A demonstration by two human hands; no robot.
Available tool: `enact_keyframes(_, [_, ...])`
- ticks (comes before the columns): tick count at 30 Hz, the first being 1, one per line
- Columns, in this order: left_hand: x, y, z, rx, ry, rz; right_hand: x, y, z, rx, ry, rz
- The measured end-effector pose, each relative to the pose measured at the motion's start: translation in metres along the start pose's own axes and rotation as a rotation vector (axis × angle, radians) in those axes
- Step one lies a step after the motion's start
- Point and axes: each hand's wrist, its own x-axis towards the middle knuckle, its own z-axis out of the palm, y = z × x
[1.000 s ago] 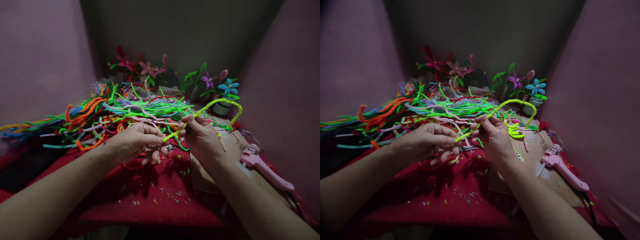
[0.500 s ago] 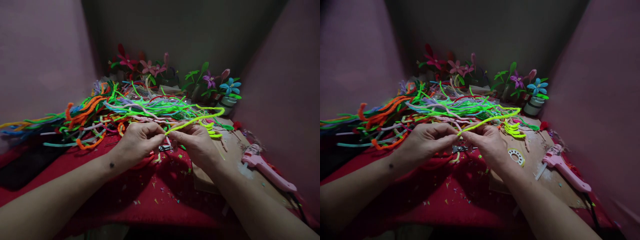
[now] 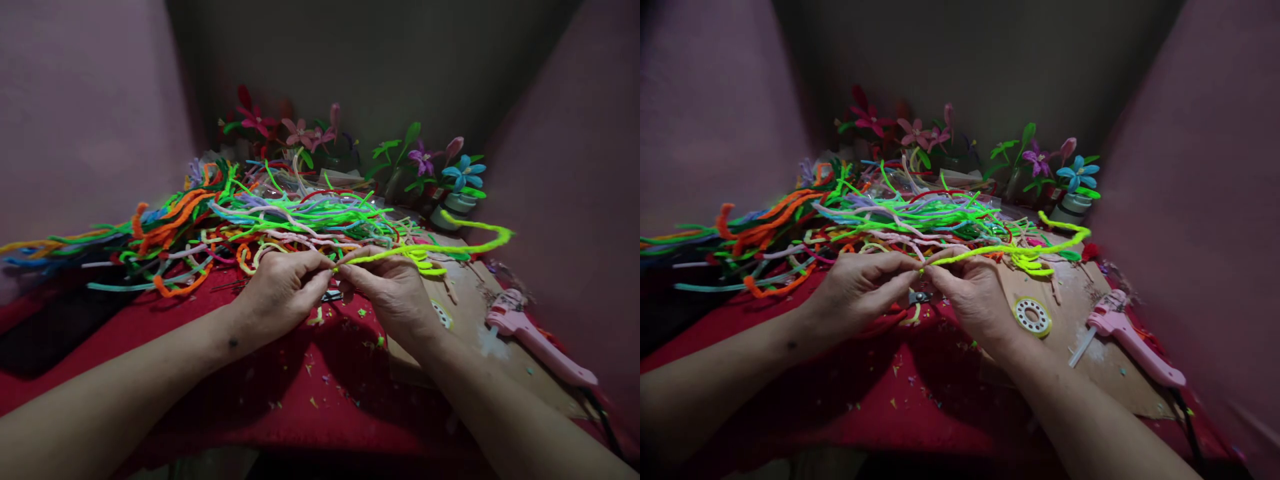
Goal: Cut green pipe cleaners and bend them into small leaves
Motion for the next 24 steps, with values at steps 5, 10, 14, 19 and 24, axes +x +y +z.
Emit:
enact_keyframes(5, [0.002, 0.003, 0.0, -0.038, 0.001, -0.071, -0.004, 0.005, -0.003, -0.161, 0.021, -0.101])
enact_keyframes(10, [0.004, 0.008, -0.002, -0.335, -0.083, -0.33, -0.008, 0.005, -0.005, -0.333, -0.016, -0.129])
enact_keyframes(14, [0.006, 0.011, -0.004, -0.539, -0.104, -0.459, -0.008, 0.005, -0.004, -0.286, -0.012, -0.086])
enact_keyframes(19, [0.006, 0.011, -0.003, -0.729, -0.076, -0.535, -0.007, 0.004, 0.0, -0.102, 0.036, -0.03])
enact_keyframes(24, [0.007, 0.008, 0.0, -1.009, -0.071, -0.665, -0.009, 0.0, 0.004, -0.035, 0.051, -0.016])
